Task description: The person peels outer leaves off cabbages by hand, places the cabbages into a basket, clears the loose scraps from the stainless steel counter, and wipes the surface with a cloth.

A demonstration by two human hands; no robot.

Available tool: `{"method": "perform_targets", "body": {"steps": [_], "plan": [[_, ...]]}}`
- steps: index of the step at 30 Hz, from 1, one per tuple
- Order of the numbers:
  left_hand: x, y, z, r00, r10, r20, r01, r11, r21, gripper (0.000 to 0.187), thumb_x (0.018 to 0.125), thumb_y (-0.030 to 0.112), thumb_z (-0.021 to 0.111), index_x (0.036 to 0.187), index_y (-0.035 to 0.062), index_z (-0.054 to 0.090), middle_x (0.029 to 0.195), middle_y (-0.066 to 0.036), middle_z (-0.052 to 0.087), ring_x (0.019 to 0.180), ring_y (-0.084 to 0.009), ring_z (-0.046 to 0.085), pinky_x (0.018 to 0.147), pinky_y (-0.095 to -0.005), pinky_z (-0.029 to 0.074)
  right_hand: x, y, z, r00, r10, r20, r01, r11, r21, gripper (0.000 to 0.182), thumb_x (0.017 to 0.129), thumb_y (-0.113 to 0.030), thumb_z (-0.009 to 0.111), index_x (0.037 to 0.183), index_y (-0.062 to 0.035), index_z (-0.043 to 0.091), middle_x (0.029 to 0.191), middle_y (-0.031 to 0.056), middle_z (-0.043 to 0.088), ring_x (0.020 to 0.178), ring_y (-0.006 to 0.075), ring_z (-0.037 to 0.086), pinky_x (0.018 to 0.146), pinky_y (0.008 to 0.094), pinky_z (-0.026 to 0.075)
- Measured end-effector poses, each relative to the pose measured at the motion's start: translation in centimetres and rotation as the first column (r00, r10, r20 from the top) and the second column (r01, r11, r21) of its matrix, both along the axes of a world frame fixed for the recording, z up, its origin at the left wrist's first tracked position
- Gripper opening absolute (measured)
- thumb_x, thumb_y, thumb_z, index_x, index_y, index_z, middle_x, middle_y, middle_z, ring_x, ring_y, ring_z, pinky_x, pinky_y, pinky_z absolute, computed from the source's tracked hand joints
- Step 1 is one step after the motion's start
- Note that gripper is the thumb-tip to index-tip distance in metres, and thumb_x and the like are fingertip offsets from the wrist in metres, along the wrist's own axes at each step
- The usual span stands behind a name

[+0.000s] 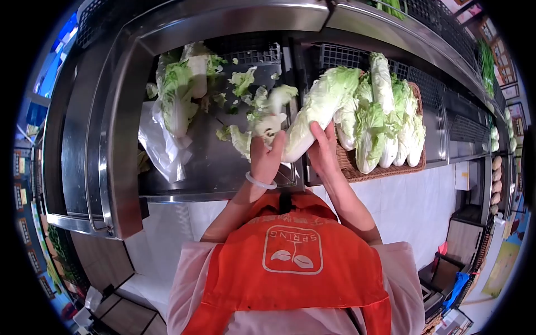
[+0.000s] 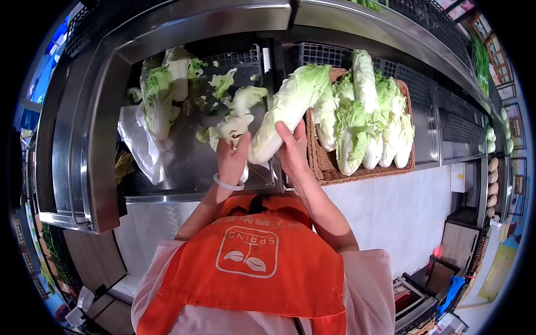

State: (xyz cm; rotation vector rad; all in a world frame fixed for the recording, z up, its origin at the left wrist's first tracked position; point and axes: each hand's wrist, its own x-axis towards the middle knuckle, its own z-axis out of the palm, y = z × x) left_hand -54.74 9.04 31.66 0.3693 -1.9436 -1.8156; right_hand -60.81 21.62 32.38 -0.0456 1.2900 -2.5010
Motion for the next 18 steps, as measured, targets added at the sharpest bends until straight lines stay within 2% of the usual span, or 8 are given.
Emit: {"method": "perform_targets", "body": {"steps": [6, 8, 11, 12, 13, 15, 17, 18], "plan": [[-2.2, 4.1, -0.9, 0.952, 0.280, -0.124, -0.119, 0.712, 0.692, 0.020, 0.091, 0.014, 0.046, 0.099, -0.0018, 0.054, 0.097, -0.013, 0.059, 0.086, -0.0205, 0.059, 0.078, -0.0361, 0.048, -1.4, 3.1, 0.5, 0.983, -0.180, -0.018, 0.179, 0.982, -0.054, 0.053, 0.089, -0.023, 0.058, 0.132, -0.0060, 0.033, 0.123, 0.0091, 0.047, 0.113, 0.0206, 0.047, 0.097, 0.0367, 0.038], [-3.4, 3.7, -3.2, 0.913, 0.353, -0.204, -0.227, 0.856, 0.466, 0.018, 0.088, 0.018, 0.047, 0.082, 0.0020, 0.053, 0.076, -0.011, 0.058, 0.068, -0.0202, 0.058, 0.063, -0.0332, 0.049, -2.3, 4.4, 0.9, 0.972, -0.234, 0.014, 0.235, 0.968, -0.086, 0.054, 0.089, -0.025, 0.058, 0.133, -0.0065, 0.032, 0.123, 0.0090, 0.047, 0.113, 0.0208, 0.047, 0.098, 0.0372, 0.038], [-2.9, -1.2, -7.2, 0.955, 0.285, 0.085, -0.190, 0.366, 0.911, 0.020, 0.082, 0.020, 0.049, 0.073, 0.0056, 0.059, 0.070, -0.009, 0.059, 0.063, -0.0199, 0.057, 0.057, -0.0329, 0.048, -5.6, 8.4, 1.6, 0.933, -0.360, -0.017, 0.353, 0.924, -0.149, 0.059, 0.088, -0.031, 0.058, 0.135, -0.0080, 0.030, 0.128, 0.0066, 0.044, 0.117, 0.0207, 0.044, 0.100, 0.0373, 0.035], [-2.1, -2.7, -8.9, 0.978, 0.193, 0.079, -0.179, 0.580, 0.795, 0.017, 0.081, 0.020, 0.050, 0.081, 0.0061, 0.060, 0.075, -0.010, 0.060, 0.068, -0.0224, 0.058, 0.060, -0.0356, 0.048, -6.9, 10.6, 2.4, 0.927, -0.372, -0.047, 0.362, 0.921, -0.142, 0.060, 0.088, -0.031, 0.058, 0.135, -0.0083, 0.030, 0.129, 0.0062, 0.044, 0.118, 0.0204, 0.043, 0.101, 0.0371, 0.034], [-0.7, -4.4, -10.4, 0.950, 0.091, 0.299, -0.091, 0.996, -0.015, 0.018, 0.080, 0.020, 0.051, 0.089, 0.0066, 0.060, 0.080, -0.011, 0.060, 0.073, -0.0249, 0.059, 0.063, -0.0382, 0.048, -8.3, 12.9, 3.2, 0.911, -0.398, -0.108, 0.383, 0.914, -0.136, 0.065, 0.087, -0.025, 0.061, 0.137, -0.0042, 0.025, 0.130, 0.0108, 0.042, 0.116, 0.0213, 0.045, 0.099, 0.0362, 0.038], [1.1, -7.1, -10.5, 0.832, 0.379, 0.406, 0.201, 0.475, -0.857, 0.031, 0.077, 0.020, 0.053, 0.105, 0.0075, 0.061, 0.090, -0.012, 0.062, 0.083, -0.0298, 0.061, 0.068, -0.0434, 0.049, -11.4, 17.7, 5.5, 0.905, -0.372, -0.205, 0.404, 0.904, 0.142, 0.073, 0.083, -0.028, 0.064, 0.138, -0.0029, 0.023, 0.131, 0.0149, 0.042, 0.116, 0.0232, 0.046, 0.098, 0.0371, 0.039], [0.0, -8.1, -11.4, 0.884, 0.258, 0.390, -0.226, 0.966, -0.126, 0.031, 0.079, 0.022, 0.053, 0.104, 0.0058, 0.060, 0.095, -0.017, 0.062, 0.091, -0.0309, 0.059, 0.075, -0.0444, 0.048, -15.0, 22.9, 6.1, 0.874, -0.355, -0.331, 0.472, 0.781, 0.410, 0.081, 0.078, -0.033, 0.069, 0.138, -0.0012, 0.023, 0.130, 0.0192, 0.042, 0.114, 0.0261, 0.048, 0.097, 0.0380, 0.041], [-0.4, -8.8, -12.0, 0.911, 0.227, 0.345, -0.351, 0.866, 0.355, 0.031, 0.080, 0.023, 0.053, 0.104, 0.0049, 0.060, 0.098, -0.020, 0.061, 0.094, -0.0314, 0.059, 0.078, -0.0449, 0.047, -17.1, 25.5, 5.5, 0.837, -0.350, -0.420, 0.538, 0.663, 0.521, 0.086, 0.075, -0.037, 0.071, 0.137, -0.0001, 0.024, 0.130, 0.0215, 0.043, 0.112, 0.0280, 0.050, 0.096, 0.0384, 0.042]]}}
